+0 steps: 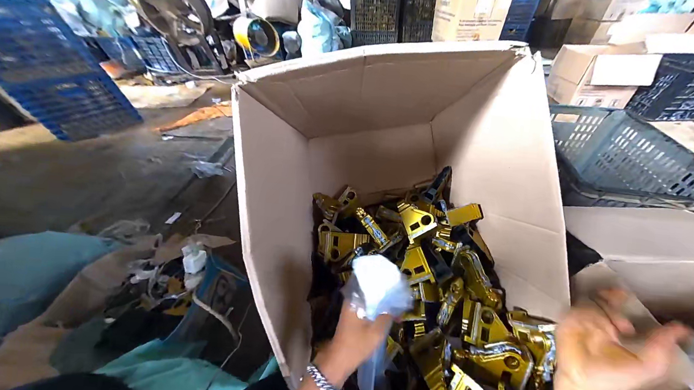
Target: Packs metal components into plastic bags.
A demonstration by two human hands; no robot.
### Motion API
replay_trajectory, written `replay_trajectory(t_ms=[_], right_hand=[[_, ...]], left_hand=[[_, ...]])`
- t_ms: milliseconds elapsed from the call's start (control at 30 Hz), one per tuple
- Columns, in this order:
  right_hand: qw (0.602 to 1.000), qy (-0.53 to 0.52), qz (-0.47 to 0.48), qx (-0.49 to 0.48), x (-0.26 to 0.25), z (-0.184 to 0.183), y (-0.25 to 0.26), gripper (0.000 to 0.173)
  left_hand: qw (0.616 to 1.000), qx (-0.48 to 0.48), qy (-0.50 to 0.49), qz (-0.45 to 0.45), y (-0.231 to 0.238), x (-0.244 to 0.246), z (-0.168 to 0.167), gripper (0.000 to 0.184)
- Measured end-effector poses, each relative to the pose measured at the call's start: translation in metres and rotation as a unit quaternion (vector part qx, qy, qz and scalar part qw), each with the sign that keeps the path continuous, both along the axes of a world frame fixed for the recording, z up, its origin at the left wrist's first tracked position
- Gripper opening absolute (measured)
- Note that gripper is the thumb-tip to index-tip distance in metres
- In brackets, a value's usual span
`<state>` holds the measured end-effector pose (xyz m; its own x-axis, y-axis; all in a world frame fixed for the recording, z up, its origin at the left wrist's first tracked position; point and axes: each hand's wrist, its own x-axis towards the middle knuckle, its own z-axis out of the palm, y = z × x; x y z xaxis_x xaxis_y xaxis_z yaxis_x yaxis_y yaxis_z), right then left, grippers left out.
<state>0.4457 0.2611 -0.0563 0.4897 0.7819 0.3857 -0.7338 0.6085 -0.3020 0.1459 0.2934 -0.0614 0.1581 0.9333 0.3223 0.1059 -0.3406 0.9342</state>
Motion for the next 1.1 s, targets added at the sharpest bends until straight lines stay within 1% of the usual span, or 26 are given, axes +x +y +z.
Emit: replay_trajectory(t_ms=[33, 67, 100, 133, 167, 200, 233, 267, 333, 367, 400, 467, 500, 533, 567, 600, 667, 700, 767, 833, 867, 933, 967, 1033, 1067, 1100], right_hand=[[0.983, -0.152, -0.011, -0.098, -0.024, -0.003, 0.006, 0.052], [0.929, -0.329, -0.018, -0.166, -0.055, -0.001, 0.011, 0.056], [0.838, -0.515, -0.027, -0.179, -0.091, 0.001, 0.016, 0.065], [0.755, -0.633, -0.067, -0.16, -0.124, 0.001, 0.023, 0.064], [0.7, -0.697, -0.073, -0.135, -0.142, -0.001, 0.031, 0.067], [0.684, -0.718, -0.026, -0.125, -0.147, -0.004, 0.04, 0.072], [0.686, -0.716, 0.005, -0.131, -0.15, -0.008, 0.048, 0.07], [0.694, -0.708, -0.004, -0.13, -0.16, -0.011, 0.047, 0.068], [0.714, -0.688, -0.092, -0.092, -0.189, -0.011, 0.037, 0.071], [0.735, -0.667, -0.091, -0.081, -0.197, -0.015, 0.037, 0.073], [0.77, -0.63, -0.031, -0.094, -0.196, -0.02, 0.042, 0.073], [0.817, -0.544, 0.109, -0.156, -0.181, -0.028, 0.069, 0.06], [0.828, -0.514, 0.117, -0.188, -0.177, -0.035, 0.078, 0.056], [0.828, -0.512, 0.104, -0.203, -0.178, -0.04, 0.082, 0.054], [0.81, -0.543, 0.09, -0.201, -0.179, -0.039, 0.086, 0.054], [0.774, -0.598, 0.068, -0.194, -0.179, -0.034, 0.093, 0.053], [0.686, -0.703, 0.024, -0.186, -0.175, -0.018, 0.12, 0.043], [0.642, -0.744, 0.01, -0.187, -0.172, -0.009, 0.143, 0.049], [0.572, -0.798, 0.0, -0.191, -0.165, 0.006, 0.198, 0.069], [0.542, -0.81, 0.027, -0.221, -0.163, 0.013, 0.256, 0.068], [0.549, -0.79, 0.061, -0.265, -0.165, 0.014, 0.281, 0.063], [0.579, -0.73, 0.141, -0.334, -0.173, 0.014, 0.322, 0.065], [0.572, -0.732, 0.162, -0.334, -0.177, 0.01, 0.336, 0.066], [0.532, -0.786, 0.157, -0.275, -0.186, -0.01, 0.357, 0.058], [0.496, -0.82, 0.138, -0.249, -0.19, -0.021, 0.361, 0.053], [0.437, -0.857, 0.125, -0.245, -0.194, -0.024, 0.36, 0.054]], left_hand=[[0.996, 0.052, 0.076, -0.005, -0.004, 0.007, -0.004, 0.039], [0.984, 0.098, 0.145, -0.012, -0.006, 0.018, -0.009, 0.037], [0.975, 0.118, 0.188, -0.022, -0.008, 0.029, -0.014, 0.035], [0.975, 0.095, 0.199, -0.034, -0.013, 0.036, -0.015, 0.037], [0.978, 0.083, 0.192, -0.019, -0.018, 0.038, -0.016, 0.04], [0.976, 0.118, 0.184, 0.022, -0.02, 0.036, -0.018, 0.04], [0.972, 0.142, 0.176, 0.059, -0.019, 0.033, -0.018, 0.039], [0.977, 0.126, 0.156, 0.078, -0.017, 0.026, -0.018, 0.037], [0.992, 0.003, 0.079, 0.103, -0.006, 0.017, -0.01, 0.02], [0.99, -0.031, 0.07, 0.119, -0.004, 0.016, -0.008, 0.019], [0.987, -0.022, 0.101, 0.126, -0.006, 0.015, -0.011, 0.018], [0.961, 0.13, 0.204, 0.134, -0.001, 0.017, -0.021, 0.021], [0.947, 0.189, 0.227, 0.129, 0.002, 0.016, -0.025, 0.025], [0.942, 0.213, 0.229, 0.121, 0.006, 0.01, -0.028, 0.028], [0.946, 0.21, 0.214, 0.123, 0.012, 0.003, -0.03, 0.033], [0.957, 0.18, 0.181, 0.141, 0.016, -0.005, -0.031, 0.04], [0.975, 0.051, 0.074, 0.202, 0.013, -0.026, -0.024, 0.057], [0.969, -0.001, 0.012, 0.245, 0.014, -0.039, -0.016, 0.055], [0.943, -0.023, -0.103, 0.315, 0.025, -0.06, 0.006, 0.027], [0.931, -0.027, -0.177, 0.32, 0.025, -0.07, 0.021, 0.01], [0.932, -0.037, -0.193, 0.305, 0.023, -0.072, 0.024, 0.012], [0.937, -0.045, -0.181, 0.296, 0.021, -0.07, 0.024, 0.012], [0.94, -0.036, -0.151, 0.305, 0.02, -0.068, 0.023, 0.013], [0.942, -0.039, -0.098, 0.318, 0.018, -0.062, 0.02, 0.023], [0.942, -0.053, -0.081, 0.32, 0.019, -0.06, 0.019, 0.027], [0.942, -0.067, -0.072, 0.322, 0.02, -0.06, 0.02, 0.029]])
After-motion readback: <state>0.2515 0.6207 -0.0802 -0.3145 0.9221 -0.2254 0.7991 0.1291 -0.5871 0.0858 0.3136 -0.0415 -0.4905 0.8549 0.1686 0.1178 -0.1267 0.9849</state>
